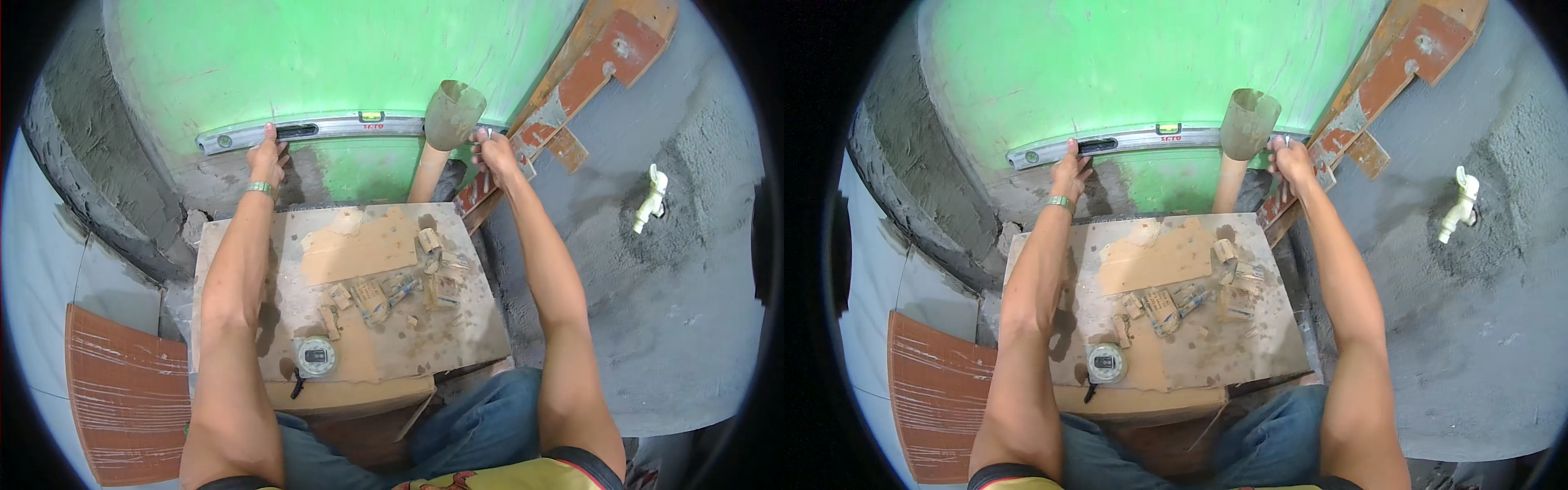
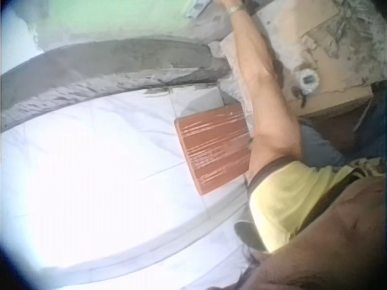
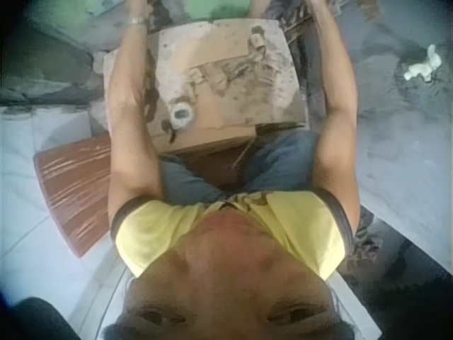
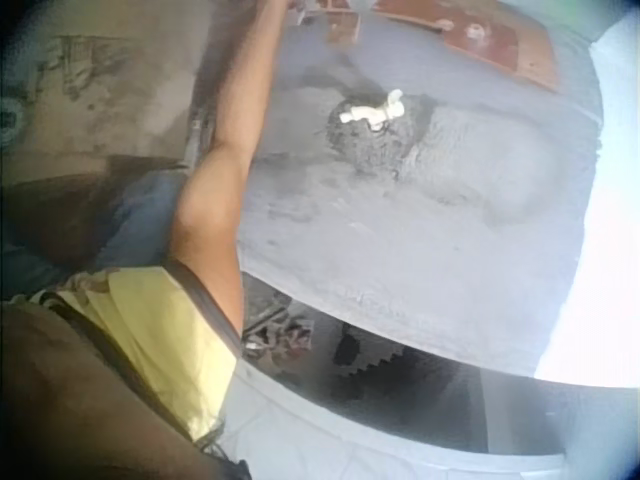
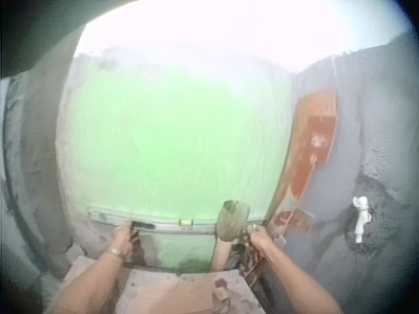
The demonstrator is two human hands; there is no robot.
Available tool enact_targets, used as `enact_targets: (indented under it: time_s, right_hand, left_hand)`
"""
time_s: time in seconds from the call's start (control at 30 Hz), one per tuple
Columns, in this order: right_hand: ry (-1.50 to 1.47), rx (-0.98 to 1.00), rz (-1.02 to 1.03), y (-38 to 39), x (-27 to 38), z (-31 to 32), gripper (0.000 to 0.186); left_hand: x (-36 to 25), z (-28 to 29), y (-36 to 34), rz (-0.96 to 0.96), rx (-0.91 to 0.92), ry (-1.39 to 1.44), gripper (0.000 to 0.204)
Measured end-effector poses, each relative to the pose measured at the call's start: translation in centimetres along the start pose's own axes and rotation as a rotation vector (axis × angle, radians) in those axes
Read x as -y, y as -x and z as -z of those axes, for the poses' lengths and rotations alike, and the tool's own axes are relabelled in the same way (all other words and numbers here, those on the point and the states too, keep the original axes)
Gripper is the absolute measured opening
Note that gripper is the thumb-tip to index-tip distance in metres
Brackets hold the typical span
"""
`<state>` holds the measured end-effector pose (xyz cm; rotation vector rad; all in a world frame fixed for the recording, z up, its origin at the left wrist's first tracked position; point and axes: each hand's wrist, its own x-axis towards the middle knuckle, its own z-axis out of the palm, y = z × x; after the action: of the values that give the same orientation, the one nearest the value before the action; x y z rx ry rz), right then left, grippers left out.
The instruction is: The person uses a level, tape measure, and pencil to mark locations on a wall for plumbing installation, checking the alignment of a spirit level and a pipe segment.
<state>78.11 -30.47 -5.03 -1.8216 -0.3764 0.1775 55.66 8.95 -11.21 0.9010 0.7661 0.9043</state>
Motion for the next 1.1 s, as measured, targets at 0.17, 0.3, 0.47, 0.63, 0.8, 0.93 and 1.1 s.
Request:
enact_targets:
  time_s: [0.17,0.3,0.47,0.63,0.8,0.93,1.1]
  right_hand:
    - [0.353,-0.34,0.467,2.3,6.7,4.4,0.051]
    - [0.462,-0.433,0.607,5.4,12.5,4.7,0.043]
    - [0.914,-0.329,0.778,3.2,14.1,4.7,0.023]
    - [1.677,-0.159,0.894,0.3,14.0,3.1,0.009]
    - [2.079,0.061,0.661,-2.9,12.6,2.8,0.018]
    - [2.083,0.072,0.724,-4.9,11.5,3.2,0.019]
    - [2.081,0.116,0.521,-5.3,10.2,2.9,0.025]
  left_hand:
    - [0.0,0.2,-0.9,0.009,-0.011,-0.045,0.047]
    - [-0.9,0.8,-1.0,0.053,-0.024,-0.071,0.043]
    - [-1.2,0.0,0.4,0.045,-0.006,-0.104,0.048]
    - [-1.1,0.8,-0.2,0.073,-0.025,-0.096,0.046]
    - [-1.4,0.1,0.5,0.073,-0.028,-0.047,0.049]
    - [-1.4,-0.2,0.3,0.044,-0.019,-0.014,0.049]
    - [-1.1,0.4,0.1,0.033,-0.027,0.012,0.051]
